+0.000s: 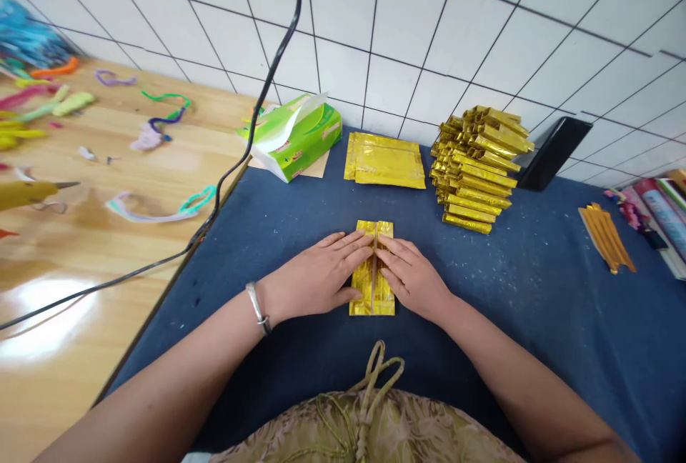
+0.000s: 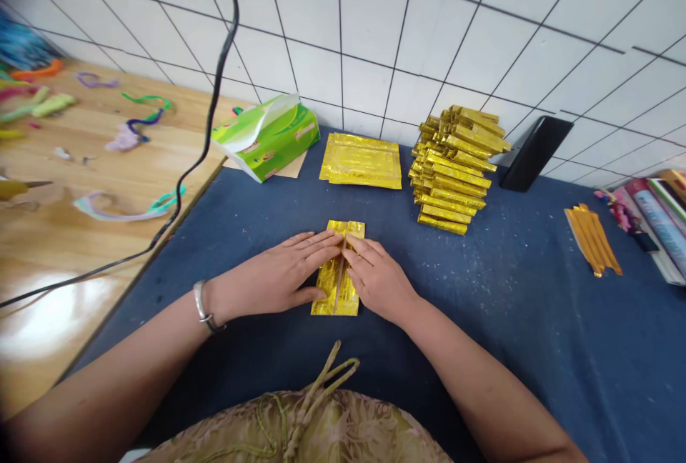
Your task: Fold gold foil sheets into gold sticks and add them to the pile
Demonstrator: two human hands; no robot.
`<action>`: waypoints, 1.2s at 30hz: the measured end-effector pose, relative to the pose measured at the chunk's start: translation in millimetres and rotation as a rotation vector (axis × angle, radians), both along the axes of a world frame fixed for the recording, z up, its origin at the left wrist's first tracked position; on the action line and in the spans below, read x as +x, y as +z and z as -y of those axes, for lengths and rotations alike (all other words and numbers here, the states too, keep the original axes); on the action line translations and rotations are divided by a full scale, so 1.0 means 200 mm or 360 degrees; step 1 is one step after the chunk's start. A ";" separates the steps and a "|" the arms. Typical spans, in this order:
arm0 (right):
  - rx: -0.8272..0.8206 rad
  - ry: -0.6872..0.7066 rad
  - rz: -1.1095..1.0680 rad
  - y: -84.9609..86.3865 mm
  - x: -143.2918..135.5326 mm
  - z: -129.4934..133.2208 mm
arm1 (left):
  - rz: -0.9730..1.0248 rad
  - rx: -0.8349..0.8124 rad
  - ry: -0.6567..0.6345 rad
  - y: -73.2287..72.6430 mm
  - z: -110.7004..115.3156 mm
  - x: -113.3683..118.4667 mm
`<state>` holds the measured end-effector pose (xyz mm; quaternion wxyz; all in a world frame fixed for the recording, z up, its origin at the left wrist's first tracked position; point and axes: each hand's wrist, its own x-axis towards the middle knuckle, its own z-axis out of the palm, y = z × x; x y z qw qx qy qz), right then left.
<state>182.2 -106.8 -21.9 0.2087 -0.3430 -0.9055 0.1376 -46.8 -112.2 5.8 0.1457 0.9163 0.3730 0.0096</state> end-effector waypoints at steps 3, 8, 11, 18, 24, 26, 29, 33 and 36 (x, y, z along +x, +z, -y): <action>-0.0024 -0.0012 -0.0064 0.00 0.00 0.00 | 0.0010 0.0001 -0.0006 0.00 0.00 0.00; -0.0081 -0.0016 -0.0140 0.01 -0.01 0.01 | 0.0032 -0.0012 -0.0002 -0.01 0.00 0.00; -0.0099 -0.0015 -0.0182 0.02 -0.02 0.01 | 0.0029 -0.0010 0.0004 -0.01 0.00 0.00; -0.0078 0.0125 -0.0155 0.02 -0.01 0.01 | 0.0030 -0.0004 -0.0017 -0.01 0.00 0.01; -0.0059 0.0206 -0.0145 0.03 -0.01 0.03 | -0.0001 -0.0007 -0.0032 0.00 0.00 0.01; -0.0045 0.0227 -0.0154 0.03 -0.01 0.03 | -0.0013 -0.0005 -0.0027 0.00 0.00 0.01; -0.0037 0.0257 -0.0175 0.03 -0.01 0.03 | -0.0023 0.0004 -0.0023 0.00 0.00 0.01; -0.0048 0.0285 -0.0198 0.03 -0.01 0.03 | -0.0018 0.0010 -0.0022 0.00 0.00 0.01; -0.0046 0.0328 -0.0202 0.04 -0.01 0.03 | -0.0015 0.0002 -0.0029 0.00 0.00 0.00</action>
